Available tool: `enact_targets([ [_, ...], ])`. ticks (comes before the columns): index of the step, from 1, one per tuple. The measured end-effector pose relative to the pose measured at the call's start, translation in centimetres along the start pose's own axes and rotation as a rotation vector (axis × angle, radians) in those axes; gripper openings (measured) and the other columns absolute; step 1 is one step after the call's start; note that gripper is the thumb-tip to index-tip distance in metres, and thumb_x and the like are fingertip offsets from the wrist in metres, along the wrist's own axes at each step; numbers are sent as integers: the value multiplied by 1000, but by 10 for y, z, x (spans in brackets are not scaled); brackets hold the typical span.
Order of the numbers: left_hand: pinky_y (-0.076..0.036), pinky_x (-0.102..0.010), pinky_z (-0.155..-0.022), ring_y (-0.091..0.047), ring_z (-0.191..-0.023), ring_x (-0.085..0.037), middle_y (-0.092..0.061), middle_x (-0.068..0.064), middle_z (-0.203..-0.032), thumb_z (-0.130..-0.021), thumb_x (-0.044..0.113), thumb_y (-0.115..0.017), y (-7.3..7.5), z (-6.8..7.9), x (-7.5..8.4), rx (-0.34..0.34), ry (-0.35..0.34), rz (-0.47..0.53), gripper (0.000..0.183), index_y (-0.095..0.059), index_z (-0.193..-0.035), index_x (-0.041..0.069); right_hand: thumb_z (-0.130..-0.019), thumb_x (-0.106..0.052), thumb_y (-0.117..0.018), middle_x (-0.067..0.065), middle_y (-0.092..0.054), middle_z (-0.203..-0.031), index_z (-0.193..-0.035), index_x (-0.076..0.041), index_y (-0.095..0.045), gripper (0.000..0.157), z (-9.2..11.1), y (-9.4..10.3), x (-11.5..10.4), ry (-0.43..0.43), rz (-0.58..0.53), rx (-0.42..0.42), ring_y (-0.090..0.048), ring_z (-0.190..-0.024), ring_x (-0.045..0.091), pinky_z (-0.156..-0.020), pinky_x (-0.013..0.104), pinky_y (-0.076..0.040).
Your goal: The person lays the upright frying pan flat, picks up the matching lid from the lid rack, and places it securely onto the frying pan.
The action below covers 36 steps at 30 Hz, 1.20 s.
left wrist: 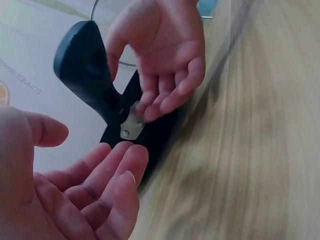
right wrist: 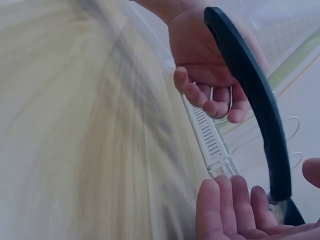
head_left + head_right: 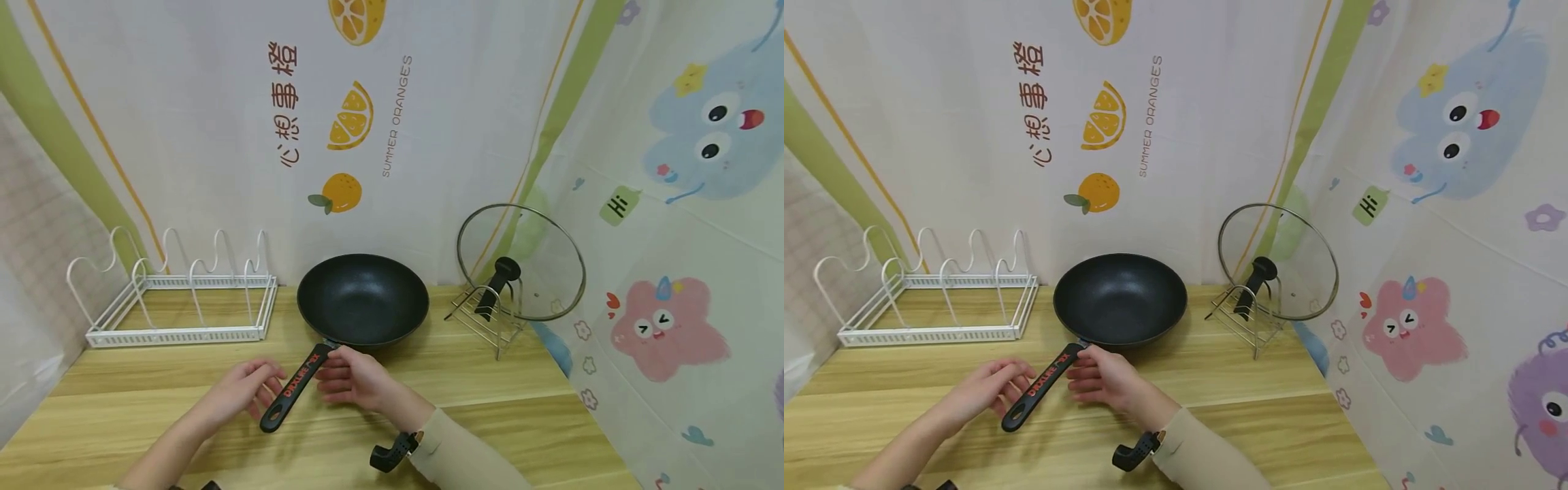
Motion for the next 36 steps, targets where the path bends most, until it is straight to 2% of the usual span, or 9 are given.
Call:
enact_targets([
  [6,-60,-35,-58,-73,-76,-20,-70,-12,-99,-114,20,-51,3,5,12,11,-74,-57,38,-59,-134,-12,-103,-29,-60,5,-79,-107,-130,5,-70,44,21,23,-2,16,71,1,-75,-87,13,-77,32,-64],
  [12,-58,-34,-56,-71,-76,-18,-69,-14,-100,-114,16,-53,0,11,24,7,-161,-95,36,-57,-139,-9,-108,-24,-54,-1,-77,-99,-137,11,-65,46,45,57,-13,73,122,9,-73,-83,9,-76,27,-63],
  [15,-58,-35,-55,-69,-76,-16,-69,-14,-102,-113,15,-55,-2,13,29,17,-190,-107,40,-54,-147,-5,-109,-24,-57,-3,-75,-96,-131,8,-67,40,53,75,-25,98,157,6,-72,-81,9,-75,26,-62],
  [19,-58,-37,-53,-65,-76,-14,-70,-13,-106,-113,17,-58,-8,14,30,24,-197,-122,49,-49,-159,2,-110,-25,-57,-5,-74,-95,-118,-4,-69,25,61,102,-46,150,209,21,-70,-80,9,-75,25,-61],
  [21,-57,-36,-51,-62,-74,-13,-70,-12,-106,-113,18,-59,-11,13,30,16,-190,-127,53,-46,-163,5,-111,-24,-55,-6,-73,-94,-116,-7,-69,22,62,117,-57,181,217,55,-70,-80,9,-75,25,-61],
  [25,-55,-31,-55,-62,-73,-13,-73,-12,-103,-113,20,-60,-18,12,32,-21,-193,-128,59,-41,-166,5,-113,-22,-53,-5,-72,-94,-122,-1,-66,26,56,152,-74,218,185,172,-68,-79,9,-74,25,-61],
  [29,-59,-32,-59,-69,-71,-21,-73,-17,-105,-113,20,-60,-28,10,32,-97,-188,-48,62,-36,-168,4,-113,-21,-52,-3,-70,-96,-126,3,-63,30,45,183,-86,238,176,311,-67,-79,9,-73,24,-60],
  [32,-58,-33,-50,-71,-64,-28,-71,-21,-110,-114,21,-59,-33,9,30,-142,-161,1,62,-33,-169,8,-113,-20,-51,-1,-69,-98,-133,6,-62,34,37,200,-93,253,216,396,-67,-80,10,-72,23,-60],
  [36,-51,-28,-44,-70,-60,-27,-72,-22,-113,-114,24,-59,-36,9,28,-149,-145,-17,62,-35,-170,11,-114,-20,-53,2,-69,-102,-145,5,-61,41,27,214,-100,277,298,488,-69,-82,13,-71,23,-60],
])
Point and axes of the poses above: each hand's wrist, its own z-axis away from the middle knuckle, its own y-axis out of the back of the hand, x = y × z, the point moved 6 cm from there along -z, towards the middle knuckle
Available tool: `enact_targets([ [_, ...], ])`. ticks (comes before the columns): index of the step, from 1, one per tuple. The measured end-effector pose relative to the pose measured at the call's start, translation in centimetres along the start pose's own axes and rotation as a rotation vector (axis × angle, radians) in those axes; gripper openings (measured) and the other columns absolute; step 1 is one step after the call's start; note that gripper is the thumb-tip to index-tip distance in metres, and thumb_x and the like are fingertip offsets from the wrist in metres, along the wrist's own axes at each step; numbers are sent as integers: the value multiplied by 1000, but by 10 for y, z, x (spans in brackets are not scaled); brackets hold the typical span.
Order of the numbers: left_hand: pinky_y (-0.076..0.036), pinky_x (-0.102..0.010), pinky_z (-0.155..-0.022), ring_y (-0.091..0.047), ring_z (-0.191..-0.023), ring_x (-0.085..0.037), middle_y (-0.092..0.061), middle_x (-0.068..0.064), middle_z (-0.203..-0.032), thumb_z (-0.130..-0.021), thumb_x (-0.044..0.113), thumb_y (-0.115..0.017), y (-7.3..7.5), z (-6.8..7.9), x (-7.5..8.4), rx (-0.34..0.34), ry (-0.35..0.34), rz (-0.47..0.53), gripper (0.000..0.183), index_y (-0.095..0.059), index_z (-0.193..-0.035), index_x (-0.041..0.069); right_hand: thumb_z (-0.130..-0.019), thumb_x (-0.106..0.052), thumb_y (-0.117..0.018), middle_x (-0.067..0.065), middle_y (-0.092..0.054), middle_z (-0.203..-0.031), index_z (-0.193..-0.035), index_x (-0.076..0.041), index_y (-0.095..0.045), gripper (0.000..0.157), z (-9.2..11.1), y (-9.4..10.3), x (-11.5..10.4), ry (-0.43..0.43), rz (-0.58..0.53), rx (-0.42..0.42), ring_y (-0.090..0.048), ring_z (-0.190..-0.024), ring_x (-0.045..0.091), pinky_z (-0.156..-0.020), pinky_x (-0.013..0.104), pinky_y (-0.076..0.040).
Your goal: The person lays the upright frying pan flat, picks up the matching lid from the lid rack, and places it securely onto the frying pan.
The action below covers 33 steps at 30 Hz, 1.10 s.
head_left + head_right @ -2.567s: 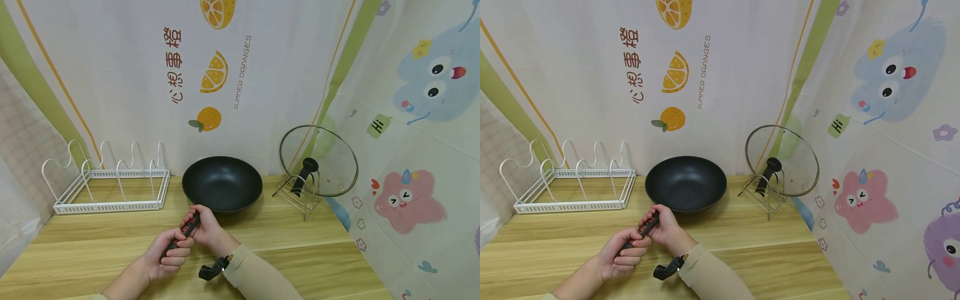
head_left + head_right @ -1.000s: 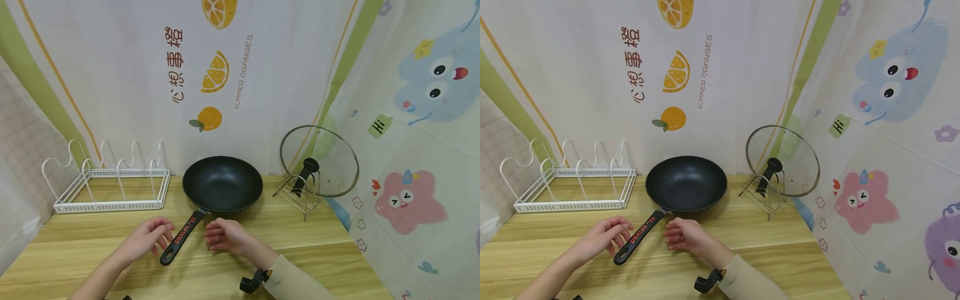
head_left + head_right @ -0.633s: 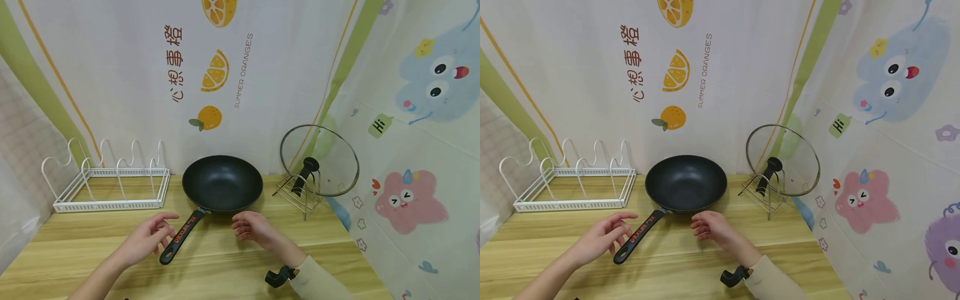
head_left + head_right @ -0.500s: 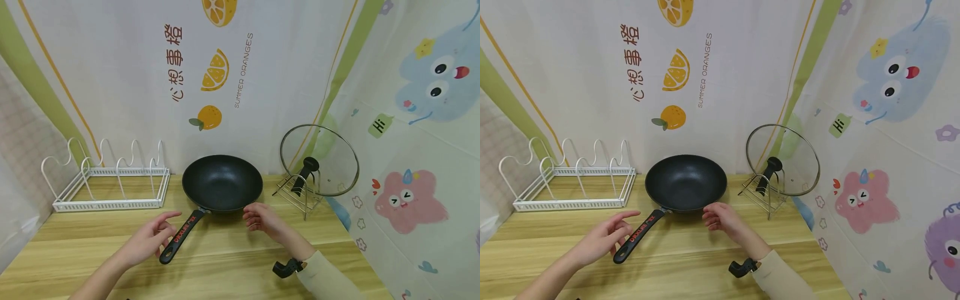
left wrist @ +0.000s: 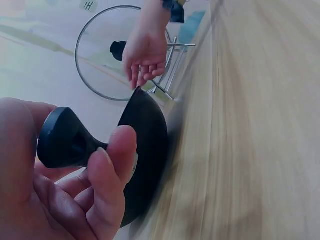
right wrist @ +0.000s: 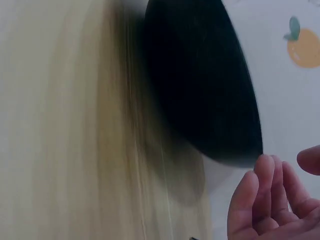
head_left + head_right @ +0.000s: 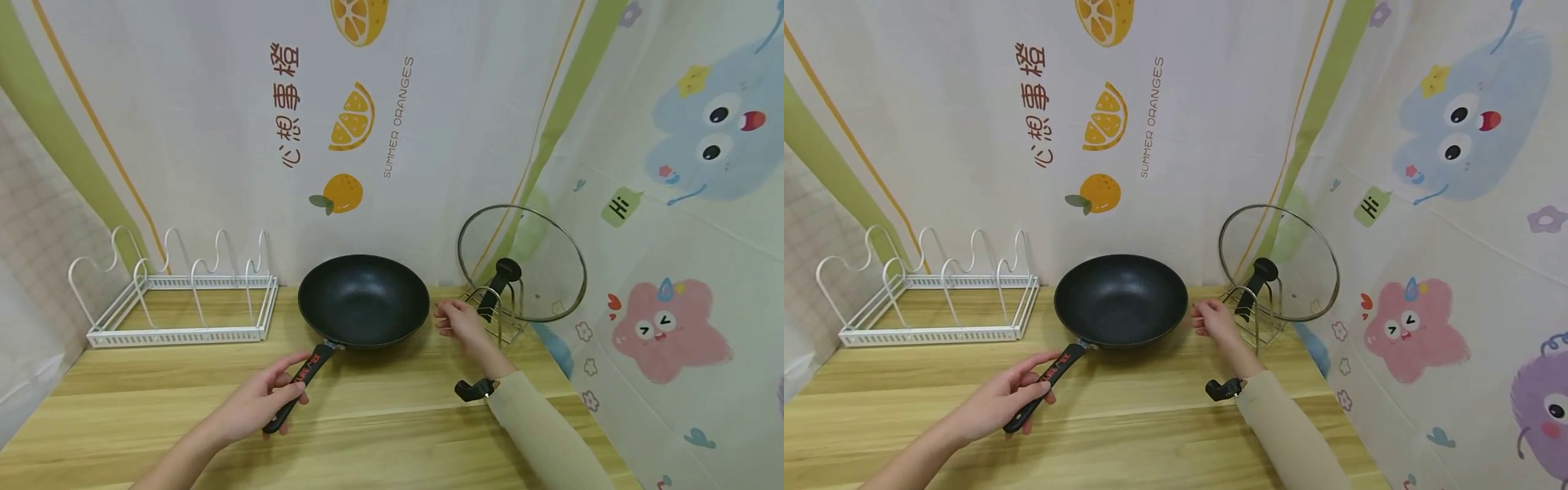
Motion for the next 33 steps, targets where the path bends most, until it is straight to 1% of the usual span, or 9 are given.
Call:
enact_targets([
  [4,-50,-28,-43,-69,-58,-27,-72,-23,-112,-114,25,-59,-2,-1,-1,-5,-6,-8,62,-36,-170,12,-113,-22,-56,7,-70,-108,-149,1,-61,43,-16,0,-2,57,69,43,-69,-79,12,-69,25,-60],
  [8,-50,-27,-43,-67,-55,-25,-71,-21,-109,-114,24,-59,-5,-2,-3,-10,-6,11,62,-35,-170,12,-112,-19,-59,13,-72,-111,-152,-2,-61,44,-29,-4,-4,119,128,40,-66,-74,9,-66,25,-57],
  [12,-48,-27,-41,-62,-51,-19,-71,-20,-106,-114,20,-59,-7,-2,-5,-20,1,33,62,-34,-170,12,-112,-19,-60,19,-71,-116,-156,-4,-58,47,-38,-6,0,129,163,32,-65,-73,10,-66,25,-57],
  [14,-46,-26,-41,-59,-50,-17,-70,-20,-105,-114,20,-59,-8,-1,-5,-24,4,41,62,-34,-170,12,-113,-20,-60,15,-69,-114,-157,-3,-57,48,-42,-6,3,115,152,32,-65,-74,11,-66,26,-57],
  [18,-41,-23,-41,-50,-47,-13,-69,-17,-102,-114,19,-59,-8,-1,-2,-12,8,27,61,-36,-169,12,-113,-19,-59,4,-60,-97,-158,-1,-55,48,-48,-9,5,85,61,6,-58,-71,12,-63,26,-50],
  [21,-40,-21,-41,-44,-46,-10,-69,-15,-99,-113,18,-59,-7,-1,0,3,10,5,60,-37,-168,12,-114,-17,-59,1,-55,-92,-157,-1,-56,47,-50,-13,4,71,17,-4,-54,-69,12,-62,26,-48],
  [25,-40,-20,-42,-42,-47,-9,-69,-13,-98,-112,18,-60,-6,-1,0,13,11,-2,60,-38,-168,12,-113,-18,-59,-1,-56,-92,-157,-3,-58,46,-52,-16,2,72,35,7,-55,-68,10,-66,29,-53],
  [30,-40,-20,-42,-40,-47,-9,-69,-13,-97,-112,16,-60,-4,-1,-1,24,4,-9,59,-39,-168,11,-113,-19,-58,-2,-56,-87,-157,-5,-58,46,-55,-18,0,79,59,3,-53,-67,10,-71,34,-56],
  [33,-41,-19,-43,-40,-46,-9,-69,-12,-98,-112,16,-60,-4,-1,-1,23,6,-8,61,-38,-168,10,-113,-20,-59,-3,-56,-86,-158,-6,-58,47,-58,-18,1,73,72,5,-54,-65,9,-70,33,-57],
])
Point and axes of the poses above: each hand's wrist, its own z-axis away from the middle knuckle, its own y-axis out of the back of the hand, x = y × z, the point moved 6 cm from there along -z, towards the middle knuckle
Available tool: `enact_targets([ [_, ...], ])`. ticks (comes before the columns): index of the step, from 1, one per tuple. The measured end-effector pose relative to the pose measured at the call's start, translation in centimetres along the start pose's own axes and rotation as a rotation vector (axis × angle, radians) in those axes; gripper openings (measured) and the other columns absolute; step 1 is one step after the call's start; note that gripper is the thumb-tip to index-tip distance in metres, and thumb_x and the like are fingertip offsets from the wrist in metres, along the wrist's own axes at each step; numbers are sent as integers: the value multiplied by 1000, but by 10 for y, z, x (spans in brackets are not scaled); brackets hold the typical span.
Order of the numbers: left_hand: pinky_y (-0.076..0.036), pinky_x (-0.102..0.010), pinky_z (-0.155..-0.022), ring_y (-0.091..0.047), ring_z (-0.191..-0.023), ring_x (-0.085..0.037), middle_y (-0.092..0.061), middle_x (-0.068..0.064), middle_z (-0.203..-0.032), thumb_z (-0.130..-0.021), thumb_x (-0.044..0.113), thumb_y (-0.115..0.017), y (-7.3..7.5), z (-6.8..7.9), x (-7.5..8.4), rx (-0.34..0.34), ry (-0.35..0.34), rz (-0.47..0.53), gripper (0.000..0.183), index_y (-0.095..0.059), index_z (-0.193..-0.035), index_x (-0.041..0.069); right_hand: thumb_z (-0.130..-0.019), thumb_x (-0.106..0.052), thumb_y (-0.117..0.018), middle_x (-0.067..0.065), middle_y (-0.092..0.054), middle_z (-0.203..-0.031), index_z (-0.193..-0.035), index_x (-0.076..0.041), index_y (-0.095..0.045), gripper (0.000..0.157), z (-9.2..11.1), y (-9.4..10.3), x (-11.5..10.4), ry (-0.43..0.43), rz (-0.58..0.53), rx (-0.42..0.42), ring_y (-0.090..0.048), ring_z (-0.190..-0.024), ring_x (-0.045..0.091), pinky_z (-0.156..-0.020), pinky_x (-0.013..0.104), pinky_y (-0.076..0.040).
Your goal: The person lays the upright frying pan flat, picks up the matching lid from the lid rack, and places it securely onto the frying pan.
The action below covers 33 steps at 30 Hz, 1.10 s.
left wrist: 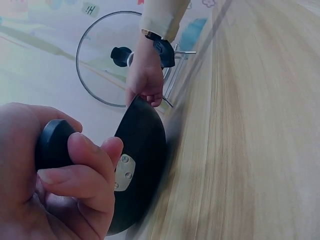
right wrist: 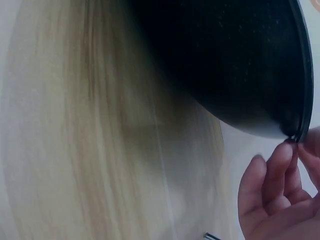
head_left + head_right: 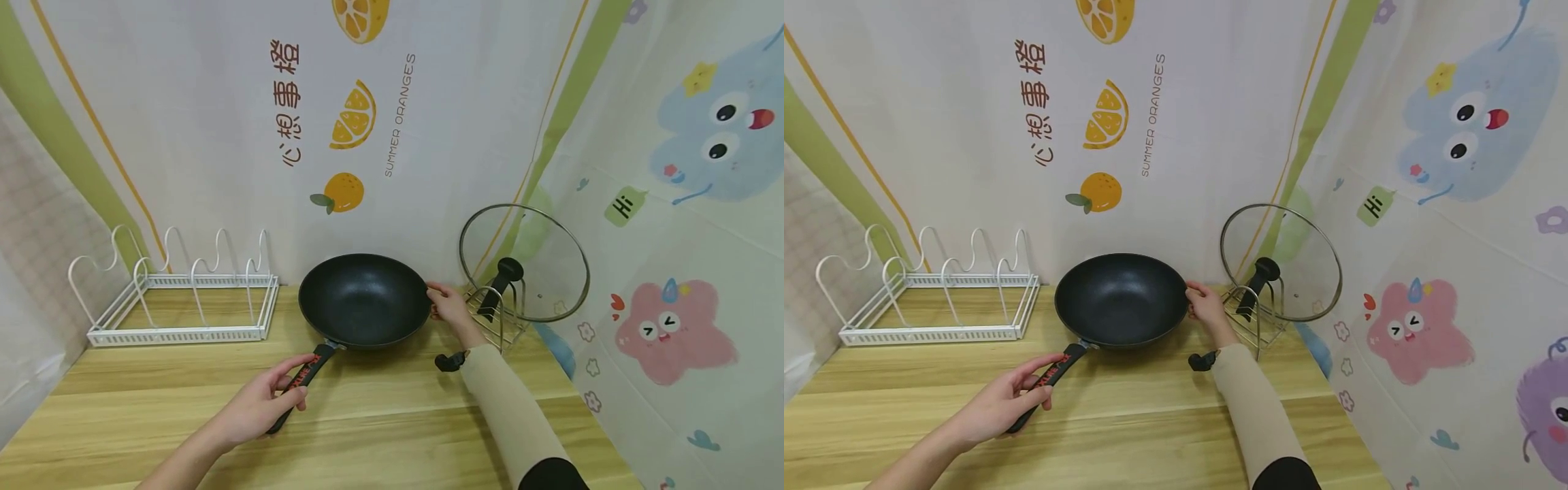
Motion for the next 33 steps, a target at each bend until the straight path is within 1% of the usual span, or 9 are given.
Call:
enact_targets([
  [2,-41,-20,-43,-40,-47,-9,-69,-12,-97,-112,17,-61,0,0,0,-4,1,4,62,-37,-169,10,-113,-21,-59,-3,-56,-85,-158,-7,-59,47,-1,1,1,-3,5,3,-54,-65,8,-70,33,-57],
  [5,-41,-20,-44,-41,-47,-9,-70,-11,-96,-112,18,-62,0,0,1,-3,7,3,65,-36,-170,9,-113,-21,-59,-2,-56,-87,-157,-8,-61,45,-2,1,2,-2,5,7,-54,-65,8,-72,36,-58],
  [8,-42,-20,-44,-41,-47,-10,-70,-11,-96,-111,19,-62,1,0,1,5,15,-11,65,-37,-171,9,-113,-20,-59,-1,-55,-84,-156,-9,-63,44,-1,0,2,4,0,19,-54,-64,10,-72,39,-59],
  [11,-43,-20,-44,-41,-48,-9,-70,-10,-96,-111,20,-63,2,0,0,13,32,-22,64,-39,-170,11,-112,-20,-61,-2,-55,-76,-154,-9,-64,43,0,-2,2,12,-13,39,-55,-62,10,-68,36,-60],
  [15,-44,-21,-45,-42,-48,-10,-71,-11,-95,-111,20,-62,2,0,1,16,34,-32,64,-40,-170,11,-112,-20,-61,-3,-54,-71,-154,-10,-65,43,1,-4,3,7,-46,59,-54,-59,8,-64,30,-57],
  [20,-44,-21,-44,-42,-48,-9,-71,-11,-95,-111,19,-62,2,0,1,15,34,-27,63,-40,-170,10,-113,-21,-61,-2,-54,-72,-154,-12,-65,43,4,-4,4,-12,-63,70,-54,-61,10,-64,30,-56],
  [24,-44,-21,-44,-42,-48,-9,-71,-11,-94,-111,20,-64,3,0,0,21,38,-22,63,-42,-169,11,-113,-22,-61,-4,-57,-69,-154,-12,-65,42,6,-5,4,-14,-66,76,-56,-60,9,-63,29,-56],
  [29,-44,-21,-44,-43,-49,-9,-71,-10,-94,-110,23,-65,5,0,1,32,37,-42,64,-43,-169,12,-113,-22,-61,-5,-57,-65,-153,-11,-65,42,4,-6,6,-6,-71,87,-56,-57,7,-60,28,-56],
  [33,-44,-21,-44,-43,-49,-9,-72,-10,-94,-110,21,-65,5,0,1,32,34,-45,64,-42,-169,11,-113,-21,-62,-6,-56,-64,-153,-10,-66,42,4,-6,8,-16,-77,96,-55,-56,7,-59,27,-56],
])
Point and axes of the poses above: each hand's wrist, its own z-axis away from the middle knuckle, its own y-axis out of the back of the hand, x = y × z, the point moved 6 cm from there along -z, towards the middle knuckle
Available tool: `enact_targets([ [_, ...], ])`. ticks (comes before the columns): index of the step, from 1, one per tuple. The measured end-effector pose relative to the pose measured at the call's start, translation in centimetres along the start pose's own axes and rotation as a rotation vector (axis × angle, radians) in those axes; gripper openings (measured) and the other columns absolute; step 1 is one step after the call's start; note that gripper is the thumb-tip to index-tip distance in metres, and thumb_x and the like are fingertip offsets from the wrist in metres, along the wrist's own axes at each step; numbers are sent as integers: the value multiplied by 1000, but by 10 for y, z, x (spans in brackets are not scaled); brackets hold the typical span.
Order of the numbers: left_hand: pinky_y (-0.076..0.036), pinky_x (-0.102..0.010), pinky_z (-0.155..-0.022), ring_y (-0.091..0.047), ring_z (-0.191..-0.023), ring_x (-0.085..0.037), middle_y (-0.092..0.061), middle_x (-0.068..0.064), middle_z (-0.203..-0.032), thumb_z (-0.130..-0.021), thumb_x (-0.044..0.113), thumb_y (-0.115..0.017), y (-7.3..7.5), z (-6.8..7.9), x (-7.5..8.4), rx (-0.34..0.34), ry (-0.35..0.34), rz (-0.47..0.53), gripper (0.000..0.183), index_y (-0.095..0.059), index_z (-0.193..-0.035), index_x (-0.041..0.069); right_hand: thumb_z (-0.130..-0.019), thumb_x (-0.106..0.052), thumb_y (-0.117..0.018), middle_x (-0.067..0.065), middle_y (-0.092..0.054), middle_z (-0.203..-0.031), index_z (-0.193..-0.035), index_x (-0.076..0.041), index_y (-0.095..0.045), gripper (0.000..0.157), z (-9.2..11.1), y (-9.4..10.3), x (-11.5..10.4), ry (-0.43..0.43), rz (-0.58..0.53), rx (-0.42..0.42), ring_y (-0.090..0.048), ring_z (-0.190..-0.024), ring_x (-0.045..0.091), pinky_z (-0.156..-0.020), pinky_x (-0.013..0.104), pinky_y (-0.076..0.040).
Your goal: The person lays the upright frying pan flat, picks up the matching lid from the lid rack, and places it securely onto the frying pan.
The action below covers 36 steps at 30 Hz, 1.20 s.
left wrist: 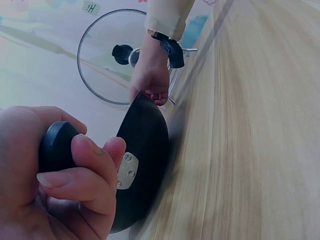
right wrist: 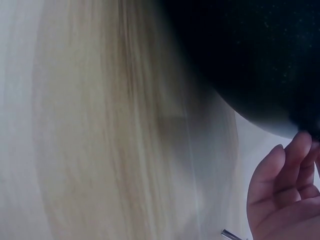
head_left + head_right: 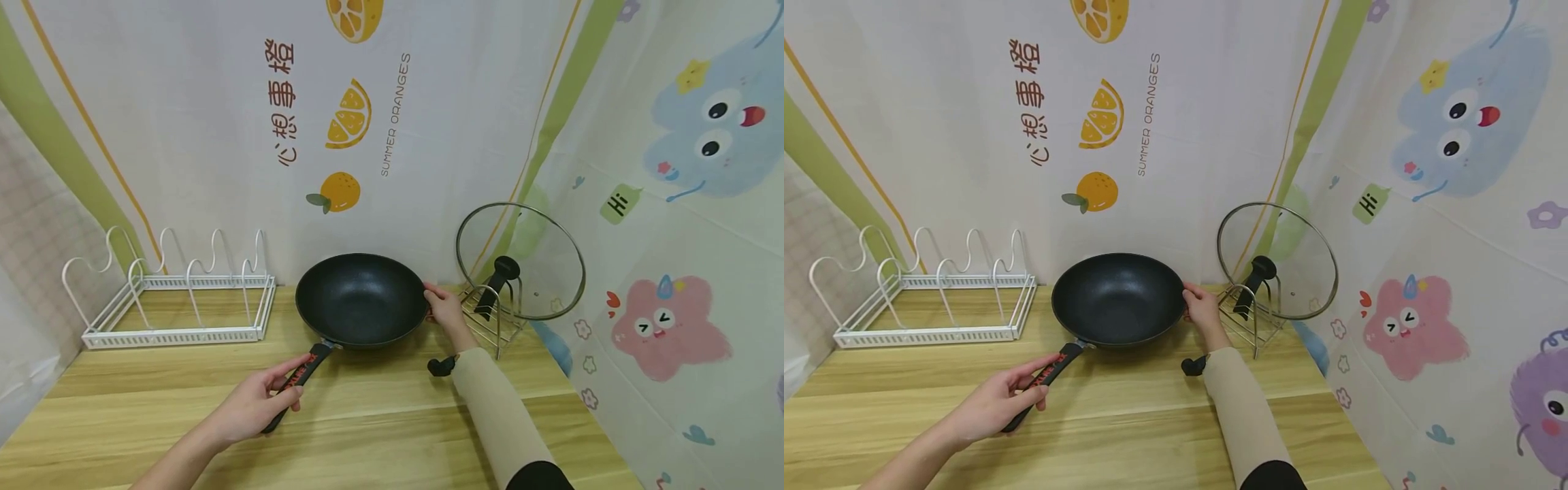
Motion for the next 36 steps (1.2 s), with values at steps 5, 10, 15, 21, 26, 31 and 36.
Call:
enact_targets([
  [5,-43,-22,-43,-43,-49,-9,-72,-10,-94,-110,19,-64,1,0,0,-3,-18,6,64,-41,-169,9,-112,-21,-62,-6,-56,-64,-152,-10,-66,42,1,0,0,-2,3,10,-56,-56,7,-60,29,-57],
  [10,-44,-23,-43,-42,-50,-8,-72,-10,-95,-110,18,-63,3,0,0,-4,-31,-10,64,-41,-169,7,-112,-21,-63,-7,-59,-65,-151,-11,-67,41,4,0,-1,0,-10,22,-58,-57,7,-60,29,-57],
  [15,-45,-24,-44,-41,-52,-8,-73,-9,-95,-109,20,-64,8,0,-2,14,3,-39,63,-44,-168,12,-112,-20,-63,-6,-60,-67,-150,-10,-69,40,6,-1,0,-3,-41,32,-58,-59,9,-62,30,-56],
  [21,-45,-25,-45,-43,-57,-9,-73,-11,-96,-110,20,-64,13,0,-1,13,6,-65,61,-46,-168,15,-112,-19,-63,-6,-61,-65,-151,-8,-67,41,8,-1,1,-11,-66,24,-58,-59,10,-62,31,-54],
  [26,-48,-28,-46,-46,-60,-11,-74,-10,-96,-109,21,-65,17,-1,-4,17,20,-66,62,-47,-167,16,-111,-19,-64,-5,-59,-69,-150,-11,-69,40,12,-1,5,-18,-96,52,-55,-56,8,-60,29,-51],
  [31,-46,-27,-47,-46,-61,-11,-73,-11,-95,-109,21,-65,22,-1,-7,16,21,-43,62,-47,-168,16,-110,-19,-65,-2,-55,-75,-149,-11,-69,40,15,-1,6,-12,-103,69,-53,-58,9,-61,29,-49],
  [36,-44,-26,-47,-45,-60,-10,-71,-9,-94,-109,21,-65,28,-1,-9,14,33,-15,62,-47,-168,16,-110,-21,-65,-3,-58,-78,-147,-12,-71,38,19,-1,7,-8,-101,90,-54,-58,8,-61,29,-49],
])
Point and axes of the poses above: each hand's wrist, its own z-axis away from the middle knuckle, its own y-axis out of the back of the hand, x = y × z, the point moved 6 cm from there along -z, towards the middle knuckle
